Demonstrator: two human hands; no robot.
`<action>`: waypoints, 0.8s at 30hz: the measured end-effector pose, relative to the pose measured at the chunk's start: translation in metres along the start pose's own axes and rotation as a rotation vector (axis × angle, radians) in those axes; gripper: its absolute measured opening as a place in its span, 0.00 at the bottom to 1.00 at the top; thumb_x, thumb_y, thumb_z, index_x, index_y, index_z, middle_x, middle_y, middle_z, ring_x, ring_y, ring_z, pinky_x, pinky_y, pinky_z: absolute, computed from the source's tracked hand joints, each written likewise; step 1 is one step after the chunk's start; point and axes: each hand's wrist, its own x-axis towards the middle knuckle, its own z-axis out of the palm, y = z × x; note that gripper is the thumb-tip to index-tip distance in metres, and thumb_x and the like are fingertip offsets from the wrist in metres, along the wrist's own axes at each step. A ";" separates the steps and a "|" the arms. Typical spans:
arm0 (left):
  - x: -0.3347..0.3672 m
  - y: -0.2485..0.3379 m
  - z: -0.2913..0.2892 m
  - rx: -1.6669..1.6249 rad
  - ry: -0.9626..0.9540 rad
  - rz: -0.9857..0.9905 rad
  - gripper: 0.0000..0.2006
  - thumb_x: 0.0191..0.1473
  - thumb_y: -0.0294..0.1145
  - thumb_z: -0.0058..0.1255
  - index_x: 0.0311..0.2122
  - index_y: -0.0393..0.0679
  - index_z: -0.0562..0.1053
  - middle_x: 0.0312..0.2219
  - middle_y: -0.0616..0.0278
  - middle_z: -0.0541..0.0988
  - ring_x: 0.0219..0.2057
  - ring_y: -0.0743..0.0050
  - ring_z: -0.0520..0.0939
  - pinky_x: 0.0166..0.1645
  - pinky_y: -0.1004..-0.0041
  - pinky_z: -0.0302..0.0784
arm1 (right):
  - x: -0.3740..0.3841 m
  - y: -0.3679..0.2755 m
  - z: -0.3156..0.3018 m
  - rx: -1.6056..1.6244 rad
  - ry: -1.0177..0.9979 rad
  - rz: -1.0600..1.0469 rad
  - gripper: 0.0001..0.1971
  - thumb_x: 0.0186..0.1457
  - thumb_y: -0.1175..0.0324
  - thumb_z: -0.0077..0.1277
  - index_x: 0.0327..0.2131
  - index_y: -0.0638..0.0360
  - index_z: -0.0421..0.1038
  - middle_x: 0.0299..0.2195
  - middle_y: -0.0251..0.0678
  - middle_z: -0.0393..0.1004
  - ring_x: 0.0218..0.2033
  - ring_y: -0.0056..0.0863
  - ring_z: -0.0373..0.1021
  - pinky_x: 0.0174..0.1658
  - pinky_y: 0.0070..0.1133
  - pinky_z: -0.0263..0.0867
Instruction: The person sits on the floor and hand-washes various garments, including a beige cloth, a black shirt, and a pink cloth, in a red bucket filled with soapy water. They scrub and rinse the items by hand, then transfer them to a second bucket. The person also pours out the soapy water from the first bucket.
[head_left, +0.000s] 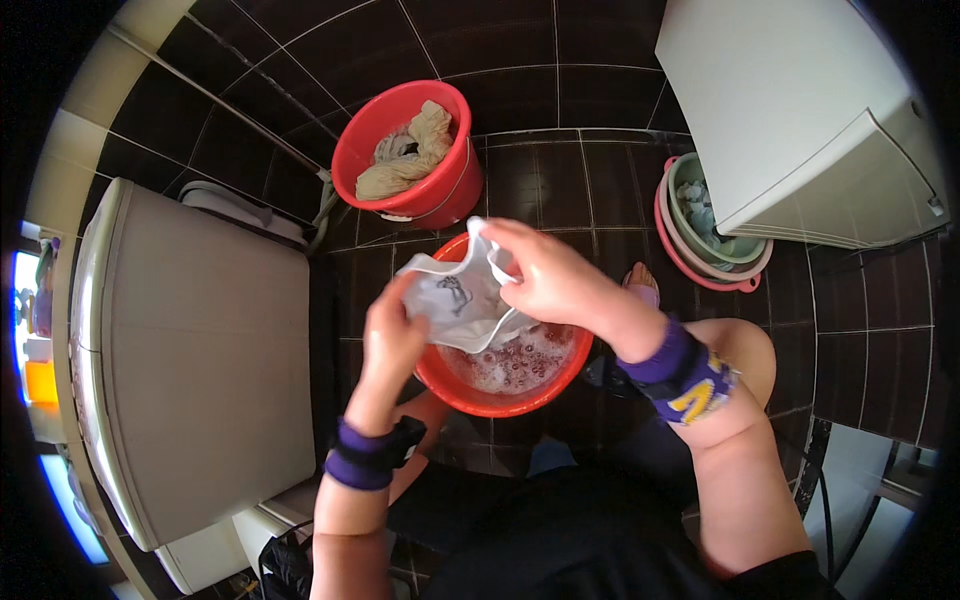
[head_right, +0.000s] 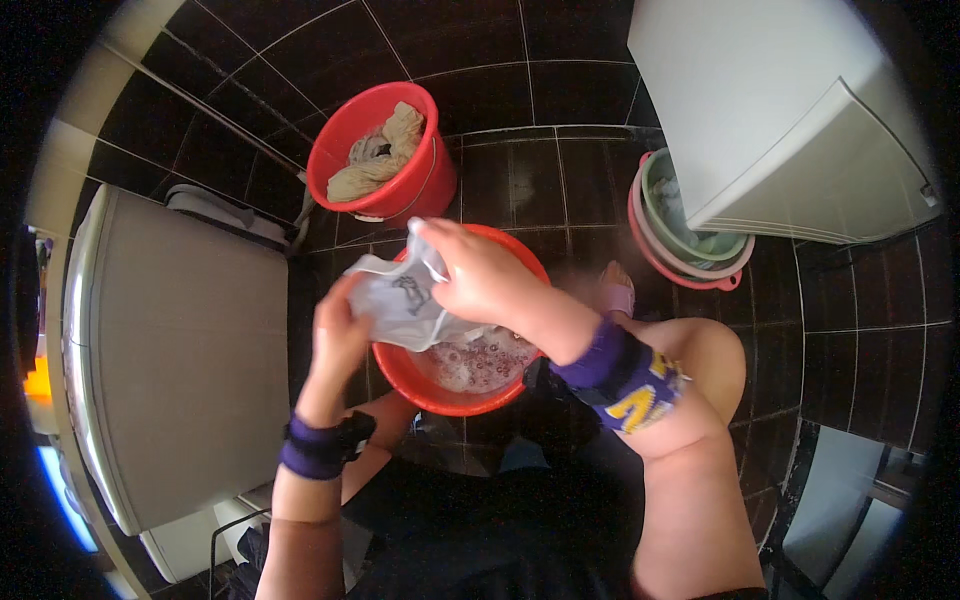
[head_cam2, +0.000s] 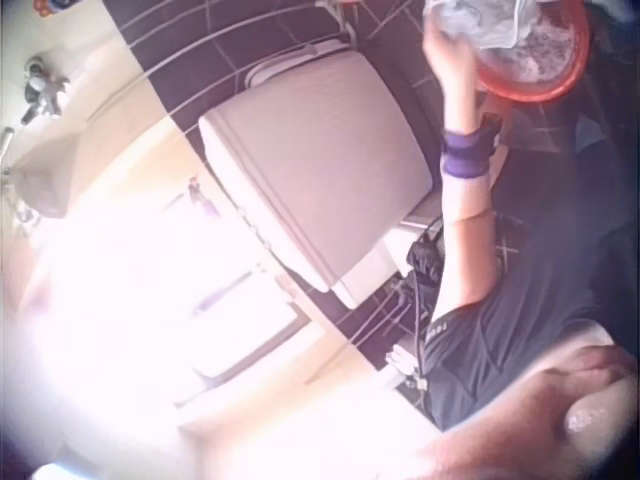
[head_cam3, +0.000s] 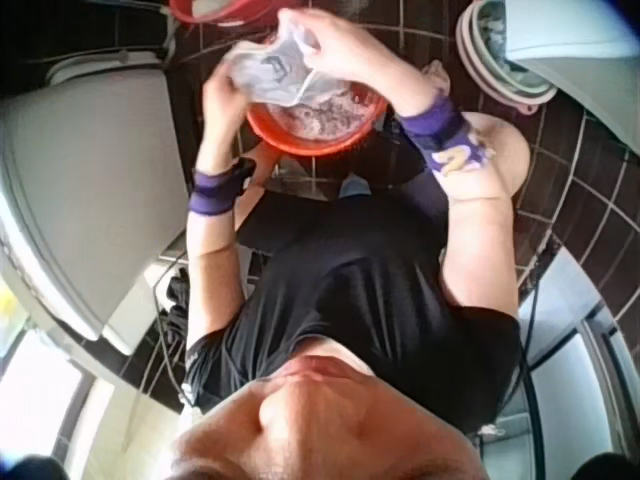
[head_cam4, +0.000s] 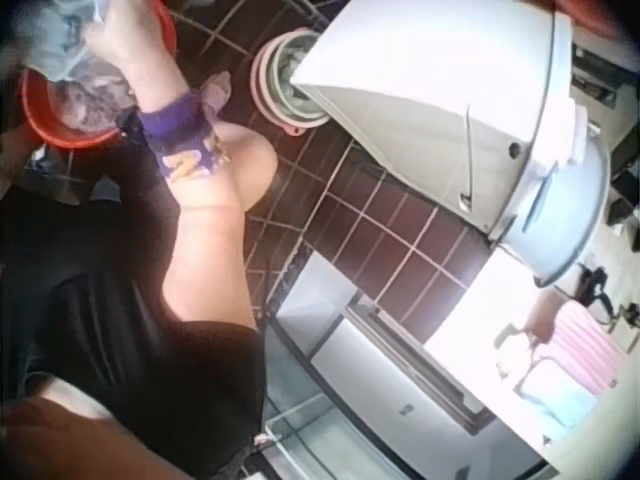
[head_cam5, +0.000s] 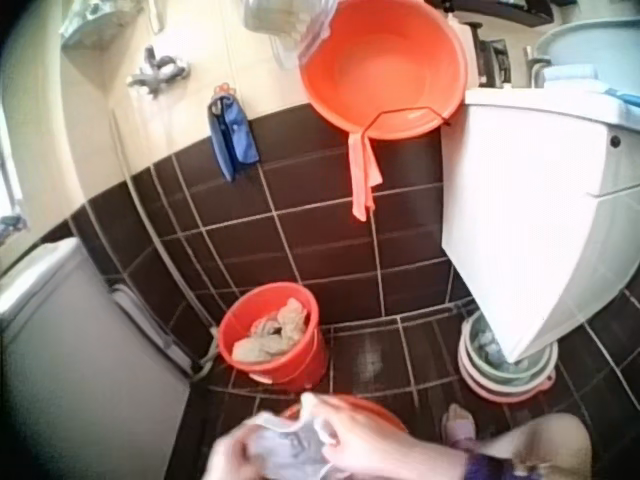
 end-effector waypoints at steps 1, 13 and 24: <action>0.002 -0.025 0.021 0.059 -0.104 -0.116 0.26 0.38 0.18 0.44 0.49 0.38 0.70 0.31 0.51 0.78 0.28 0.66 0.78 0.35 0.73 0.73 | -0.002 0.026 0.015 -0.127 -0.038 0.052 0.31 0.42 0.78 0.48 0.55 0.66 0.58 0.56 0.47 0.60 0.43 0.39 0.70 0.44 0.27 0.67; 0.011 -0.180 0.180 0.508 -0.556 -0.387 0.40 0.45 0.27 0.46 0.63 0.40 0.43 0.61 0.42 0.51 0.52 0.46 0.70 0.56 0.60 0.66 | -0.011 0.198 0.159 -0.498 -0.314 0.554 0.22 0.57 0.69 0.37 0.56 0.49 0.58 0.62 0.34 0.51 0.53 0.38 0.64 0.51 0.34 0.63; 0.007 -0.263 0.207 0.611 -0.805 -0.595 0.20 0.49 0.33 0.43 0.47 0.33 0.70 0.44 0.38 0.74 0.48 0.46 0.75 0.53 0.60 0.69 | -0.005 0.265 0.214 -0.408 -0.541 0.778 0.15 0.53 0.71 0.39 0.41 0.63 0.74 0.42 0.51 0.73 0.43 0.45 0.72 0.46 0.35 0.67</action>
